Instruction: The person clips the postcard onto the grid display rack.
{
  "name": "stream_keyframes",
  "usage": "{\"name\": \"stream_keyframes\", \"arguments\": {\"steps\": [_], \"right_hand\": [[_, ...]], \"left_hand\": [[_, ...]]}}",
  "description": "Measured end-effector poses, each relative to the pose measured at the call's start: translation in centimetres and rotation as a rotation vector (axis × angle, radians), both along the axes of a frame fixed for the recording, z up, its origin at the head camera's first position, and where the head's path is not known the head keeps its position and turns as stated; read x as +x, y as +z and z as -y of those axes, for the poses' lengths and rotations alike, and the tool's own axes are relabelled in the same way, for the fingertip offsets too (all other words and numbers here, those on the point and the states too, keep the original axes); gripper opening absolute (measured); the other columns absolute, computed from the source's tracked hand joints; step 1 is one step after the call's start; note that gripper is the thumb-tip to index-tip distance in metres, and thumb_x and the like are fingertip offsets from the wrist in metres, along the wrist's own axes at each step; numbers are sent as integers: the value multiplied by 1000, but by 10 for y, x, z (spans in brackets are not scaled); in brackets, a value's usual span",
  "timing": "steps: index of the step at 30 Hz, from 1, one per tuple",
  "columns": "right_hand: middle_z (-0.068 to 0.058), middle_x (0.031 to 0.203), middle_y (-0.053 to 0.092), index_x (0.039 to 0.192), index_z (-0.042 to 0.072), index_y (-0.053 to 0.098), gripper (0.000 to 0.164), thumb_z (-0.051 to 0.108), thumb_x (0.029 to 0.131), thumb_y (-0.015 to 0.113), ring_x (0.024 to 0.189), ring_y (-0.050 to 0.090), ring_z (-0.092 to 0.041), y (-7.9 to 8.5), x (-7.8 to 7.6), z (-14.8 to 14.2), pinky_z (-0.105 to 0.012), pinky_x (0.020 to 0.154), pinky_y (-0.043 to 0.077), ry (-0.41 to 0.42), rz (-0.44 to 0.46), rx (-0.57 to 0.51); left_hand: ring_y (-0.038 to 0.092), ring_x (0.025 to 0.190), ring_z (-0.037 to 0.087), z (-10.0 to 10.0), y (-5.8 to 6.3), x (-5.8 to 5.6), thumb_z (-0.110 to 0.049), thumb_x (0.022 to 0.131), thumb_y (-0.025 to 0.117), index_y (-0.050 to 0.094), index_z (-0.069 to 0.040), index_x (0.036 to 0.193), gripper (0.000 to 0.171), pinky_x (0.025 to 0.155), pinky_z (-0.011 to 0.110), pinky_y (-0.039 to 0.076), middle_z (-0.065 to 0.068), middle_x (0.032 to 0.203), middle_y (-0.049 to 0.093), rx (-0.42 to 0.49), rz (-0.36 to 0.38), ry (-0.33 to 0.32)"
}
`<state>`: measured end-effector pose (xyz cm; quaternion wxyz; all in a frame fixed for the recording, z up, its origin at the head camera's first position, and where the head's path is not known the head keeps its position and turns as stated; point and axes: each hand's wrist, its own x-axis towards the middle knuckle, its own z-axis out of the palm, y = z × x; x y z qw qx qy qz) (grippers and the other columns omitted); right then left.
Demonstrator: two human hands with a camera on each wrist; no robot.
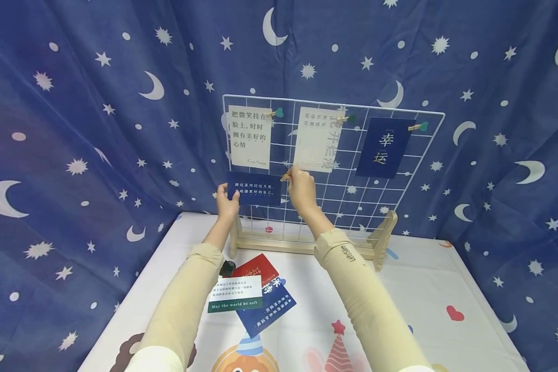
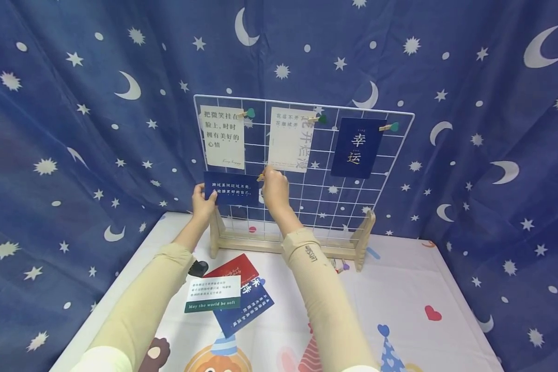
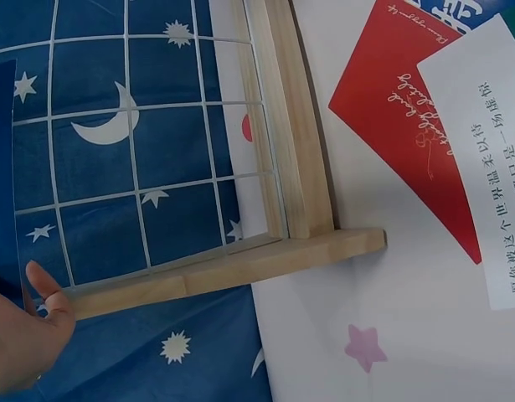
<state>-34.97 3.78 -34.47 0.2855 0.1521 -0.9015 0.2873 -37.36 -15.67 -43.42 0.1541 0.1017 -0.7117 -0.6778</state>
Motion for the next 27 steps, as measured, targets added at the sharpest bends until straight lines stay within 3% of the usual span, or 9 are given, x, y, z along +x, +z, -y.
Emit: {"name": "stream_keyframes", "arguments": {"steps": [1, 2, 4, 7, 10, 14, 21, 25, 27], "right_hand": [[-18, 95, 71, 96, -4, 63, 12, 4, 91, 56, 81, 71, -28, 1, 0, 0, -27, 71, 58, -1, -5, 9], [-18, 94, 71, 95, -4, 63, 12, 4, 91, 56, 81, 71, -28, 2, 0, 0, -27, 71, 58, 0, -9, 18], [-18, 94, 71, 95, -4, 63, 13, 5, 91, 56, 81, 71, -28, 4, -1, 0, -28, 72, 58, -1, -17, 35], [-19, 96, 71, 96, -5, 63, 13, 5, 91, 56, 83, 71, -28, 6, -1, 0, -28, 74, 58, 2, -19, 63], [-19, 99, 70, 98, -4, 63, 14, 4, 91, 54, 86, 71, -27, 7, -1, 1, -26, 77, 57, 4, -4, 100], [-18, 103, 70, 102, -4, 62, 15, 2, 92, 51, 91, 70, -26, 9, -1, 4, -25, 80, 57, 10, 21, 147], [-18, 101, 69, 104, -4, 62, 19, -4, 85, 59, 93, 69, -27, 19, -1, 9, -27, 82, 56, 8, 64, 272], [-17, 99, 70, 105, -4, 62, 18, 3, 89, 56, 92, 69, -27, 23, -2, 11, -27, 81, 56, -3, 85, 312], [-17, 99, 70, 103, -4, 63, 18, 5, 90, 56, 92, 69, -27, 25, -1, 12, -28, 81, 57, -9, 87, 326]], "left_hand": [[20, 144, 35, -1, 0, 0, -18, 99, 47, 32, -11, 140, 45, 101, 36, 47, 22, 155, 16, -14, -2, -1], [18, 144, 36, -8, 18, 15, -14, 99, 45, 30, -6, 140, 44, 106, 39, 42, 23, 155, 15, -17, 15, -2], [15, 144, 36, -12, 28, 23, -10, 100, 41, 26, -2, 142, 46, 112, 45, 31, 22, 156, 13, -47, 44, 1], [17, 144, 35, -12, 24, 19, -11, 99, 44, 29, -2, 140, 44, 115, 42, 27, 20, 155, 17, -49, 14, 0], [22, 144, 30, -4, -9, -12, -19, 98, 48, 34, -10, 138, 43, 115, 38, 29, 16, 154, 23, -47, -30, 30], [29, 139, 31, 10, -66, -64, -27, 96, 52, 38, -20, 134, 42, 110, 43, 36, 15, 149, 31, -92, -50, 96], [32, 137, 38, 25, -102, -108, -19, 95, 56, 38, -15, 135, 44, 106, 50, 39, 18, 149, 32, -132, -21, 112], [34, 137, 34, 34, -150, -150, -37, 90, 61, 41, -29, 132, 47, 101, 47, 44, 10, 149, 33, -124, -75, 113], [34, 138, 29, 35, -155, -152, -43, 88, 61, 41, -34, 130, 47, 102, 46, 44, 6, 149, 34, -105, -86, 110]]}}
